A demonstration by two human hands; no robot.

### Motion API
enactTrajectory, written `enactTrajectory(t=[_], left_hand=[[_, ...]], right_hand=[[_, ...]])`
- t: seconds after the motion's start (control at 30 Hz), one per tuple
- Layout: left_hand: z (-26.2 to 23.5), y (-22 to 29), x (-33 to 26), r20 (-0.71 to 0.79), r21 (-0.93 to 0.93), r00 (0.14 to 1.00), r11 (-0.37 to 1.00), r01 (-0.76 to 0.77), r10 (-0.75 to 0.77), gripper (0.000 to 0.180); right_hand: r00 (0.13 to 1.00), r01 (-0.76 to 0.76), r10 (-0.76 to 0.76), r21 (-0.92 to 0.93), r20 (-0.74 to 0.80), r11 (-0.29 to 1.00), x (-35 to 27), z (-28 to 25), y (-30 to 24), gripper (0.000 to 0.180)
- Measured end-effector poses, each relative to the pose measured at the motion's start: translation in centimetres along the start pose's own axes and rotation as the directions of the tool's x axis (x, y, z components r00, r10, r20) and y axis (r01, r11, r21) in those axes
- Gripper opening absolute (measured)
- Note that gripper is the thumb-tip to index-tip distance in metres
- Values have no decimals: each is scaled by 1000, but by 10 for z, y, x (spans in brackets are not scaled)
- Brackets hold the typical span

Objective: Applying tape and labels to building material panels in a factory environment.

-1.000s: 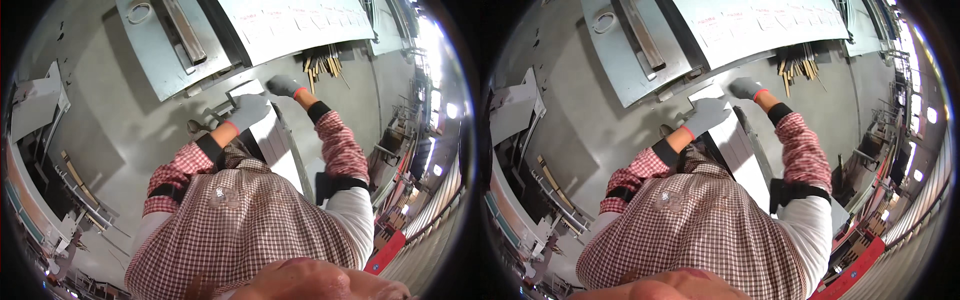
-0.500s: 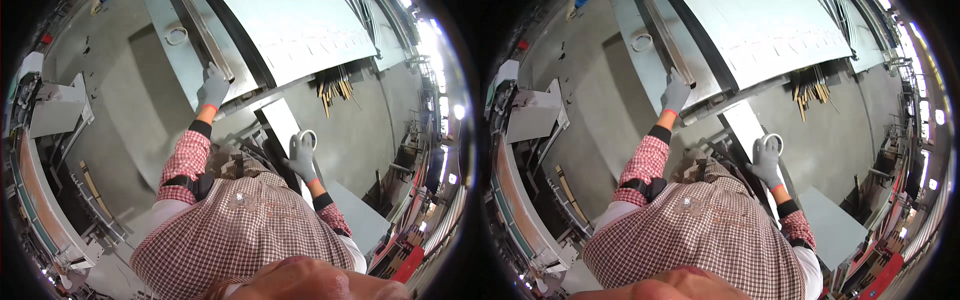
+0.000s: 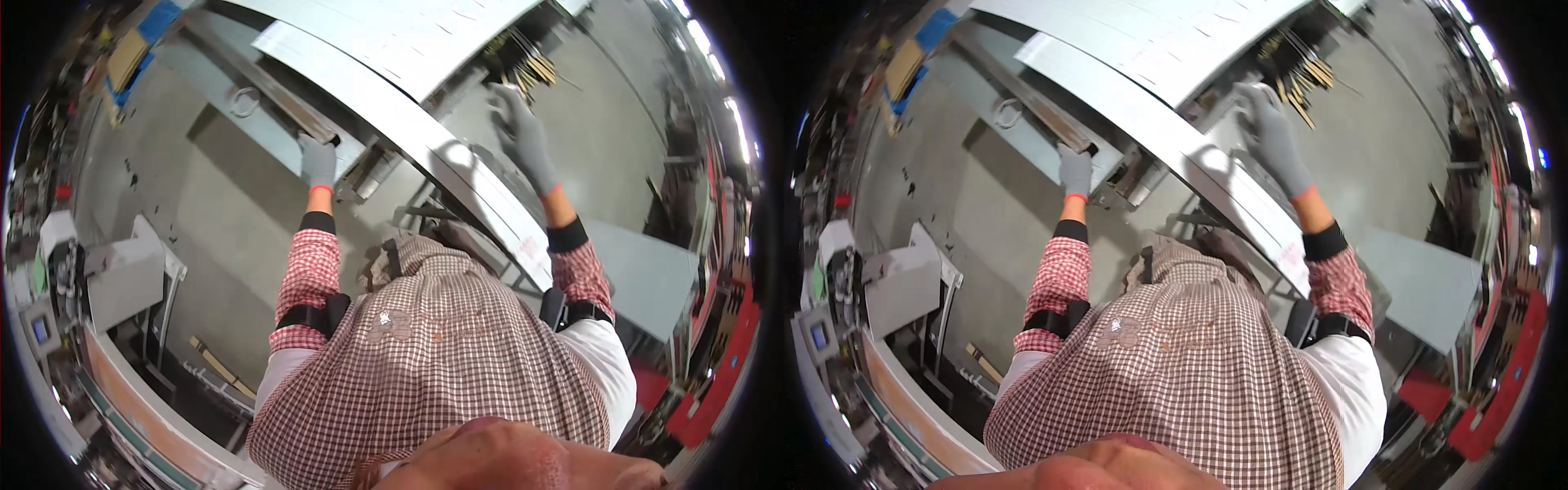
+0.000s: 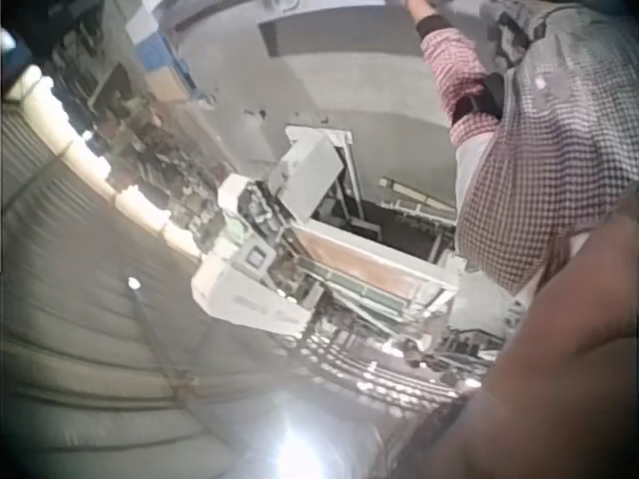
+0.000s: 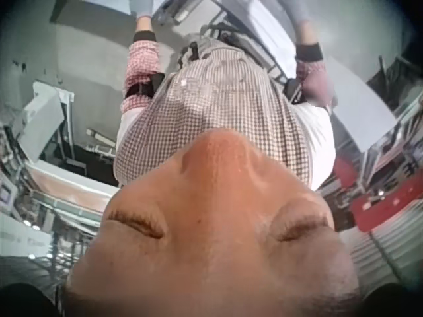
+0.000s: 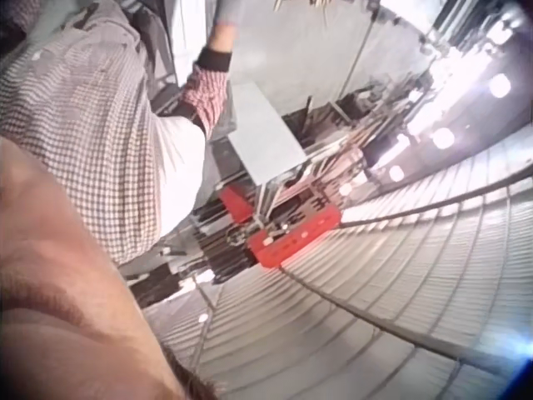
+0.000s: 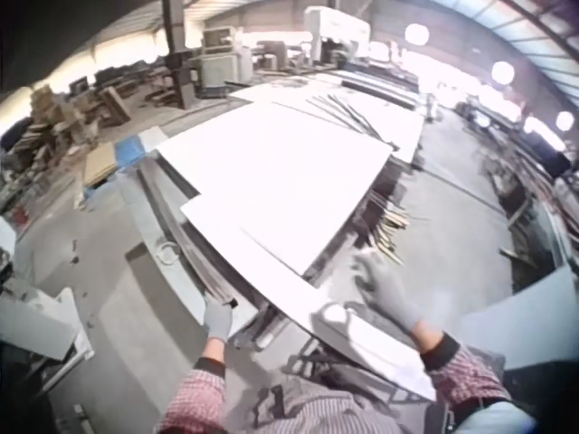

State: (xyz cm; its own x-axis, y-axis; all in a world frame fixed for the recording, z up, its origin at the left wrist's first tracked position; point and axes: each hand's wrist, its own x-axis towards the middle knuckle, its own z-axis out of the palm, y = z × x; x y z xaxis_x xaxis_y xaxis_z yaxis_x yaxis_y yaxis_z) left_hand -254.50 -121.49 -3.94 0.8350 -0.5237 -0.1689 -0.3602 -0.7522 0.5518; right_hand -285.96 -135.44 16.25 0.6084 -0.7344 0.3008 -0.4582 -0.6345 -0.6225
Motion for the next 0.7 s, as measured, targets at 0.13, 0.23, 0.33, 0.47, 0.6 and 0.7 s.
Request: enactTrajectory(t=[0.13, 0.23, 0.33, 0.47, 0.6, 0.7], left_hand=[[-25, 17, -13, 280, -508, 960, 848, 153, -5, 65], [-19, 9, -41, -230, -295, 904, 860, -417, 360, 48], [-20, 79, -88, -68, -288, 562, 523, -802, 824, 48], [38, 104, -97, 20, 73, 271, 269, -960, 962, 59], [39, 134, -104, 285, 90, 452, 445, -891, 845, 66], [35, 130, -96, 192, -137, 504, 531, -836, 842, 48]], right_hand=[[842, -516, 480, -109, -247, 849, -148, -63, 45, 42], [633, -758, 620, -533, -464, 376, -282, -104, 90, 54], [270, -942, 799, -318, -538, 105, -421, -130, 125, 54], [-10, -637, 984, 757, 179, -144, -410, -88, 118, 42], [130, -920, 984, 386, 120, 75, -390, -67, 126, 29], [285, -882, 934, 441, 216, 167, -384, -67, 124, 25]])
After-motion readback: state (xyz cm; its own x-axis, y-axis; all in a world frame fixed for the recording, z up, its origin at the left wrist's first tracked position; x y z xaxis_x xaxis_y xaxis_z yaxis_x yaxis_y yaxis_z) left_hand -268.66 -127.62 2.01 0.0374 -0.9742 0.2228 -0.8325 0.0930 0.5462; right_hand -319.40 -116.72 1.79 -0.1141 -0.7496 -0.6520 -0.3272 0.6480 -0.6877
